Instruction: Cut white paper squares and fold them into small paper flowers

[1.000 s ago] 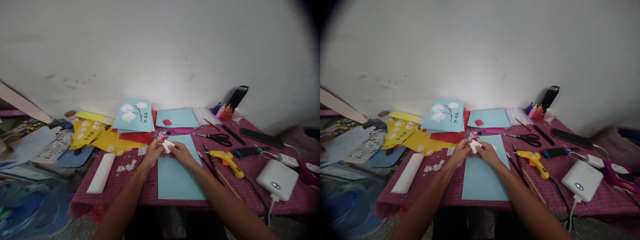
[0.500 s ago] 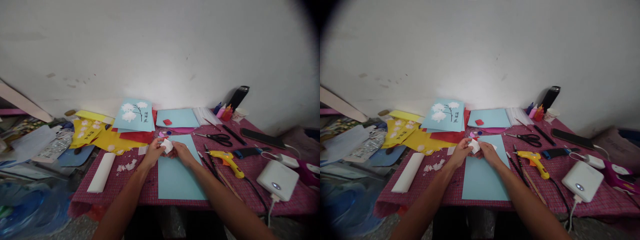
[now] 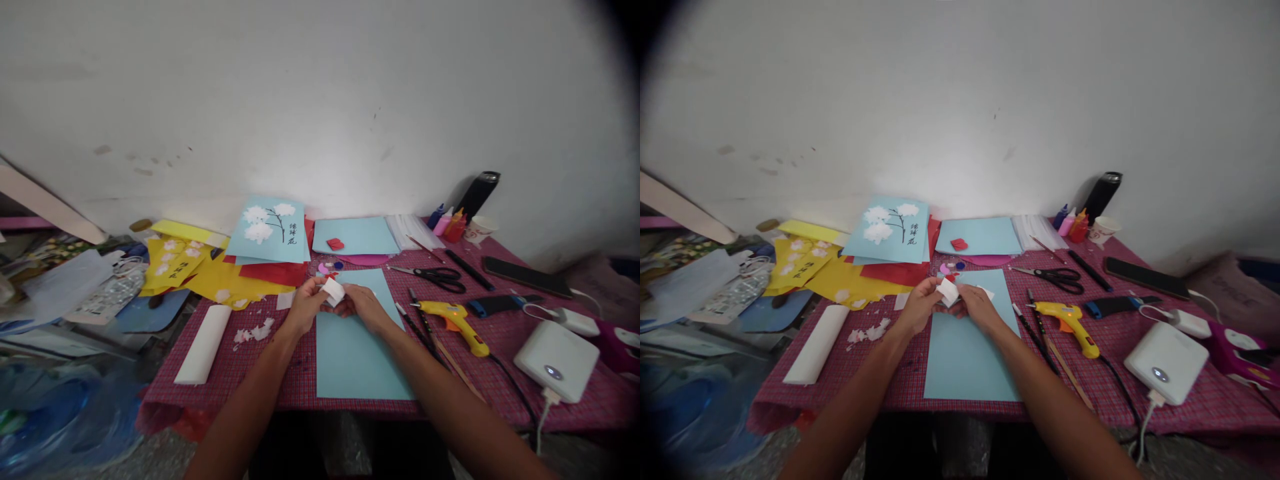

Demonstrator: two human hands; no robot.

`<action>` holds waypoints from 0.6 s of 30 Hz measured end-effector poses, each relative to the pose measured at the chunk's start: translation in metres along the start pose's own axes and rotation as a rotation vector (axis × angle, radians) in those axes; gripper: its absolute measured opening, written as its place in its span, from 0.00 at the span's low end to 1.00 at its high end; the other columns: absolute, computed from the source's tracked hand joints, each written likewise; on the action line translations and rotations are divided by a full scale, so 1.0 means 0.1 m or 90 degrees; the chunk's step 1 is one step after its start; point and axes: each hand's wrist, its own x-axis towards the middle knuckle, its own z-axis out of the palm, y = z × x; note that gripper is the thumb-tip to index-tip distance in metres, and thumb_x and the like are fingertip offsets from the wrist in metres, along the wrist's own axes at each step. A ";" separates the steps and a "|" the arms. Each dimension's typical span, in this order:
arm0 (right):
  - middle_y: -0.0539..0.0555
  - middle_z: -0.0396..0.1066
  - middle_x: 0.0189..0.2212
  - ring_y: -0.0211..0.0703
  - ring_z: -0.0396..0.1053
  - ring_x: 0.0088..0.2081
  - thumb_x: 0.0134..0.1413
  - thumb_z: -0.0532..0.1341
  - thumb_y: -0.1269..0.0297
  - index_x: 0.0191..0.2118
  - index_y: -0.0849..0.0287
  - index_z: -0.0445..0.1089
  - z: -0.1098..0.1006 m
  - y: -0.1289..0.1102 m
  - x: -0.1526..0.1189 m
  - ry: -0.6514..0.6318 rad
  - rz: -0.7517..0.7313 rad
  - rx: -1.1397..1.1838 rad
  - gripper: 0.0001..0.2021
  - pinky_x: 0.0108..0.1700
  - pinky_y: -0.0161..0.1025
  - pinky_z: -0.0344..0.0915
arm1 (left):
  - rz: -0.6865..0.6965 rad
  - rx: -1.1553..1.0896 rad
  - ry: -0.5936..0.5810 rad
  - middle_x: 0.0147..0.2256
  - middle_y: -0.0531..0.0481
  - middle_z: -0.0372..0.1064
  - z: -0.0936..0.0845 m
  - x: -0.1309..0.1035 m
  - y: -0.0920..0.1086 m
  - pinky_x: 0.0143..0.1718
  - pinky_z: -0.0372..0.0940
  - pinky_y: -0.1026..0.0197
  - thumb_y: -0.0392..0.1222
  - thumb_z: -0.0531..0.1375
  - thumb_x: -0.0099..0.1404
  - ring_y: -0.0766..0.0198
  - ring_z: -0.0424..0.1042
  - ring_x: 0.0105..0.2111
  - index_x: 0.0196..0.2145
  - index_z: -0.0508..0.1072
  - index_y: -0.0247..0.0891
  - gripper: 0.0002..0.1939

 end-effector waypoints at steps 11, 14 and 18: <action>0.53 0.71 0.21 0.39 0.67 0.22 0.56 0.54 0.45 0.32 0.62 0.72 0.00 0.02 0.00 0.025 -0.069 -0.135 0.23 0.24 0.35 0.63 | -0.021 -0.062 -0.022 0.31 0.48 0.69 -0.01 -0.03 0.03 0.25 0.67 0.63 0.52 0.63 0.56 0.64 0.71 0.28 0.37 0.69 0.35 0.18; 0.53 0.71 0.21 0.38 0.65 0.21 0.56 0.54 0.45 0.30 0.62 0.72 0.00 0.00 -0.01 0.023 -0.088 -0.162 0.23 0.24 0.35 0.62 | -0.021 -0.043 -0.023 0.31 0.48 0.69 -0.01 -0.03 0.02 0.24 0.66 0.64 0.51 0.64 0.54 0.65 0.70 0.27 0.36 0.69 0.35 0.18; 0.52 0.70 0.20 0.39 0.66 0.22 0.56 0.54 0.45 0.29 0.62 0.72 0.01 -0.01 -0.01 0.036 -0.081 -0.143 0.23 0.23 0.35 0.62 | -0.013 -0.030 -0.023 0.31 0.48 0.70 -0.02 -0.02 -0.01 0.25 0.66 0.64 0.49 0.65 0.54 0.65 0.70 0.28 0.37 0.70 0.34 0.18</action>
